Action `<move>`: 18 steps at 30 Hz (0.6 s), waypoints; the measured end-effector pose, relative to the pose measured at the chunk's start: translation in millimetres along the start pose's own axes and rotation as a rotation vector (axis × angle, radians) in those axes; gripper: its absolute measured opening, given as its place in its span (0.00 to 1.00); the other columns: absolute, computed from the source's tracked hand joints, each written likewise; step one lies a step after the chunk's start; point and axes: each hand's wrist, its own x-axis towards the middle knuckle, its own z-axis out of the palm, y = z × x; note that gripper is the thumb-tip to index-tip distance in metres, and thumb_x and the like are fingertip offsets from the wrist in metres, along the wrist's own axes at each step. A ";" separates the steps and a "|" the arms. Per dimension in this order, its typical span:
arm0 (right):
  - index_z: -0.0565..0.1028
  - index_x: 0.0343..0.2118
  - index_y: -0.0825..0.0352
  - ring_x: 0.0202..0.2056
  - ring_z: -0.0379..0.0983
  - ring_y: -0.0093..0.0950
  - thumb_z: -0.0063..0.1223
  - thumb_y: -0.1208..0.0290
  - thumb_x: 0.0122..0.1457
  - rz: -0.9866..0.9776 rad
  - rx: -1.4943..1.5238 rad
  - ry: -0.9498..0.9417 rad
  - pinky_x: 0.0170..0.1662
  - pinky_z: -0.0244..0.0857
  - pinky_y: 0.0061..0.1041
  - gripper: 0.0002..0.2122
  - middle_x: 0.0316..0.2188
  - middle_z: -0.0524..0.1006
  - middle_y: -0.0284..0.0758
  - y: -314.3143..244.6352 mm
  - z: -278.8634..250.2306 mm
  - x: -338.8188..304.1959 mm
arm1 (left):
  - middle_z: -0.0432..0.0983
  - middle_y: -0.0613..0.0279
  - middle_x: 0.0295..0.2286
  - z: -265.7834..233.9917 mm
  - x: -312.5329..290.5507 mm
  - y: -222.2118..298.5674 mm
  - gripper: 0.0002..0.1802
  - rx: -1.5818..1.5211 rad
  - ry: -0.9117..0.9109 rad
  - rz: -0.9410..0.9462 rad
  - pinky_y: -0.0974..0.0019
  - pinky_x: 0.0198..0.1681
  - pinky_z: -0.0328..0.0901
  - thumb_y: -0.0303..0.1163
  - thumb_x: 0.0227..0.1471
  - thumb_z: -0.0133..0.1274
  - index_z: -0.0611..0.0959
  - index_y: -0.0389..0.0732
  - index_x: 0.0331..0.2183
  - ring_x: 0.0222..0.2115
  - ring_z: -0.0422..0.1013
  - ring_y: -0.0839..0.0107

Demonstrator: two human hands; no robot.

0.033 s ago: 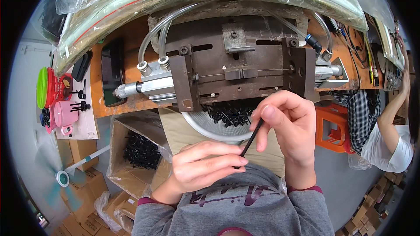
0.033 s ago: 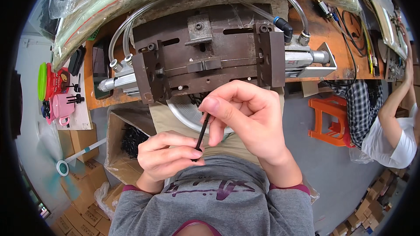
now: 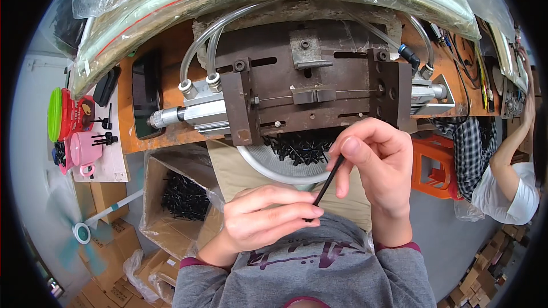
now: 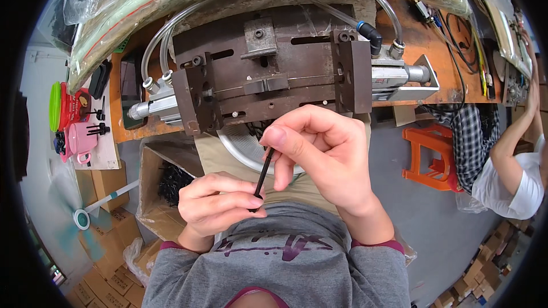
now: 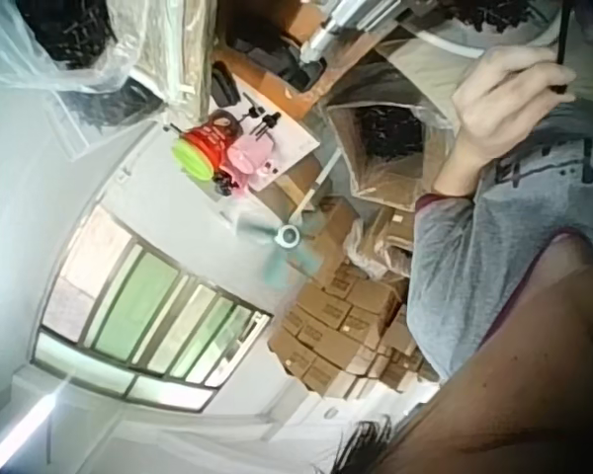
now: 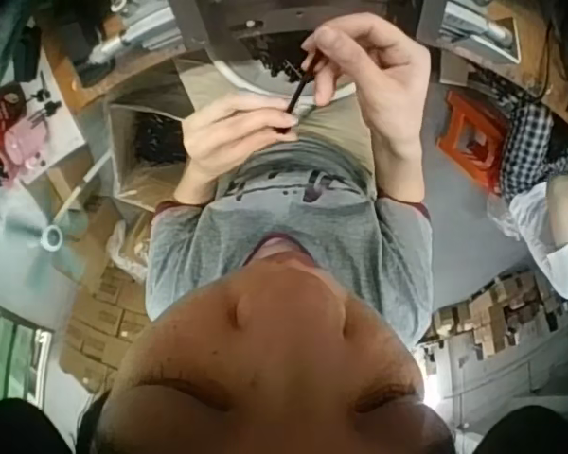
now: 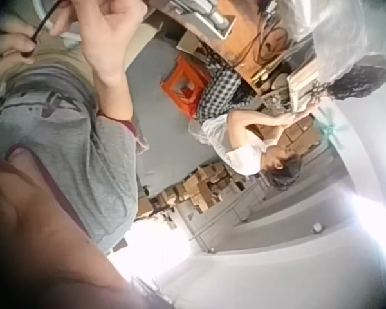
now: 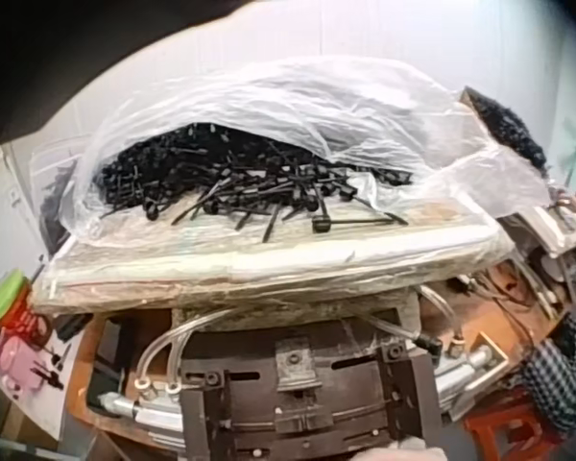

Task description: Using a pneumatic machine to assemble small black components.

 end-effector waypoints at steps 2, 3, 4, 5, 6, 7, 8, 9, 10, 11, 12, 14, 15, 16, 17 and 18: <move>0.76 0.35 0.75 0.18 0.75 0.22 0.50 0.77 0.63 -0.031 -0.032 0.012 0.21 0.67 0.17 0.06 0.25 0.78 0.40 2.3 0.0 -1.5 | 0.80 0.55 0.33 -3.0 2.9 4.3 0.17 -0.008 -0.018 -0.012 0.69 0.30 0.74 0.24 0.35 0.69 0.87 0.37 0.34 0.29 0.78 0.67; 0.75 0.35 0.76 0.18 0.75 0.22 0.50 0.76 0.63 -0.047 -0.048 0.019 0.21 0.67 0.17 0.07 0.25 0.78 0.40 3.0 -0.1 -2.1 | 0.80 0.56 0.33 -4.3 3.6 5.3 0.18 -0.012 -0.027 -0.019 0.68 0.31 0.74 0.24 0.35 0.68 0.87 0.37 0.35 0.30 0.79 0.65; 0.75 0.34 0.75 0.17 0.75 0.22 0.49 0.76 0.64 -0.073 -0.026 0.072 0.20 0.67 0.17 0.07 0.25 0.78 0.40 2.9 0.3 -1.7 | 0.80 0.56 0.33 -5.1 2.9 4.8 0.17 -0.095 -0.044 -0.011 0.68 0.31 0.74 0.24 0.35 0.68 0.87 0.36 0.35 0.30 0.79 0.65; 0.75 0.34 0.75 0.17 0.75 0.22 0.48 0.75 0.64 -0.099 -0.004 0.125 0.20 0.67 0.17 0.07 0.24 0.78 0.40 2.1 0.8 -1.2 | 0.80 0.56 0.33 -5.7 2.0 4.1 0.17 -0.177 -0.061 -0.004 0.67 0.31 0.75 0.24 0.36 0.68 0.87 0.36 0.34 0.30 0.79 0.65; 0.74 0.34 0.75 0.17 0.75 0.23 0.47 0.75 0.65 -0.125 0.018 0.179 0.20 0.67 0.17 0.08 0.24 0.78 0.40 1.8 0.6 -0.4 | 0.80 0.56 0.33 -5.9 1.3 3.9 0.16 -0.260 -0.078 0.004 0.67 0.32 0.75 0.24 0.36 0.68 0.87 0.35 0.34 0.30 0.79 0.65; 0.73 0.33 0.75 0.16 0.74 0.23 0.45 0.74 0.66 -0.182 -0.023 0.188 0.20 0.67 0.18 0.09 0.23 0.77 0.41 -0.6 -11.0 3.0 | 0.80 0.56 0.32 -4.7 -0.3 6.5 0.16 -0.233 -0.099 0.023 0.66 0.33 0.75 0.24 0.37 0.67 0.87 0.33 0.34 0.31 0.79 0.64; 0.73 0.33 0.75 0.16 0.75 0.24 0.45 0.73 0.66 -0.195 -0.014 0.175 0.20 0.67 0.18 0.09 0.24 0.77 0.42 -1.7 -11.8 1.4 | 0.80 0.56 0.33 -5.0 -3.0 7.1 0.16 -0.236 -0.086 -0.017 0.66 0.34 0.75 0.24 0.37 0.67 0.87 0.34 0.34 0.32 0.79 0.63; 0.73 0.33 0.75 0.16 0.75 0.25 0.45 0.73 0.66 -0.207 -0.004 0.161 0.20 0.68 0.19 0.10 0.24 0.78 0.42 -2.4 -11.8 -0.9 | 0.80 0.55 0.34 -5.4 -4.9 7.1 0.15 -0.238 -0.073 -0.058 0.66 0.35 0.75 0.24 0.37 0.67 0.87 0.34 0.33 0.33 0.79 0.63; 0.72 0.34 0.75 0.17 0.76 0.25 0.45 0.72 0.66 -0.171 0.007 0.139 0.20 0.67 0.19 0.10 0.24 0.78 0.43 -0.8 -8.9 -2.8 | 0.80 0.54 0.35 -4.7 -2.9 8.1 0.15 -0.183 -0.043 -0.036 0.66 0.35 0.75 0.24 0.36 0.67 0.87 0.34 0.33 0.33 0.79 0.62; 0.72 0.35 0.75 0.18 0.76 0.26 0.44 0.71 0.67 -0.134 0.019 0.117 0.20 0.67 0.19 0.10 0.25 0.78 0.44 1.8 -3.5 -4.3 | 0.80 0.52 0.37 -3.5 1.3 10.3 0.15 -0.129 -0.012 -0.014 0.65 0.36 0.75 0.24 0.36 0.67 0.87 0.34 0.33 0.34 0.79 0.61; 0.71 0.35 0.75 0.18 0.77 0.27 0.44 0.70 0.67 -0.098 0.030 0.094 0.20 0.67 0.18 0.10 0.25 0.79 0.45 4.1 0.9 -5.8 | 0.80 0.51 0.38 -2.8 4.2 10.7 0.15 -0.074 0.018 0.008 0.65 0.37 0.75 0.24 0.36 0.67 0.86 0.33 0.33 0.35 0.78 0.61; 0.70 0.36 0.74 0.18 0.77 0.26 0.43 0.70 0.67 -0.098 0.050 0.066 0.20 0.67 0.18 0.10 0.25 0.79 0.45 7.0 5.3 -8.4 | 0.79 0.47 0.41 -2.9 6.8 8.3 0.15 -0.053 -0.032 0.053 0.65 0.37 0.75 0.23 0.35 0.67 0.86 0.33 0.32 0.36 0.78 0.60; 0.70 0.36 0.74 0.18 0.77 0.26 0.43 0.70 0.67 -0.098 0.060 0.051 0.20 0.67 0.18 0.10 0.25 0.79 0.45 7.9 6.2 -9.4 | 0.78 0.46 0.42 -2.7 7.4 7.1 0.16 -0.042 -0.058 0.076 0.64 0.37 0.74 0.23 0.35 0.67 0.86 0.33 0.32 0.36 0.78 0.60; 0.69 0.36 0.74 0.18 0.77 0.26 0.43 0.69 0.68 -0.085 0.054 0.033 0.20 0.66 0.18 0.11 0.25 0.79 0.44 6.5 7.7 -9.8 | 0.77 0.44 0.44 -2.3 6.2 4.3 0.16 -0.054 -0.066 0.081 0.64 0.37 0.75 0.22 0.35 0.67 0.86 0.32 0.32 0.36 0.78 0.59; 0.69 0.36 0.74 0.18 0.76 0.26 0.43 0.69 0.68 -0.073 0.052 0.031 0.20 0.66 0.18 0.11 0.25 0.79 0.44 5.6 8.3 -9.4 | 0.78 0.45 0.42 -2.1 5.2 3.6 0.17 -0.039 -0.063 0.078 0.65 0.36 0.75 0.24 0.33 0.68 0.86 0.33 0.32 0.35 0.78 0.60; 0.69 0.36 0.74 0.18 0.76 0.26 0.43 0.69 0.68 -0.061 0.050 0.029 0.20 0.66 0.18 0.11 0.25 0.79 0.44 4.8 8.7 -9.0 | 0.79 0.46 0.41 -2.1 4.2 3.4 0.18 -0.024 -0.060 0.076 0.66 0.34 0.74 0.26 0.32 0.70 0.86 0.34 0.32 0.34 0.79 0.61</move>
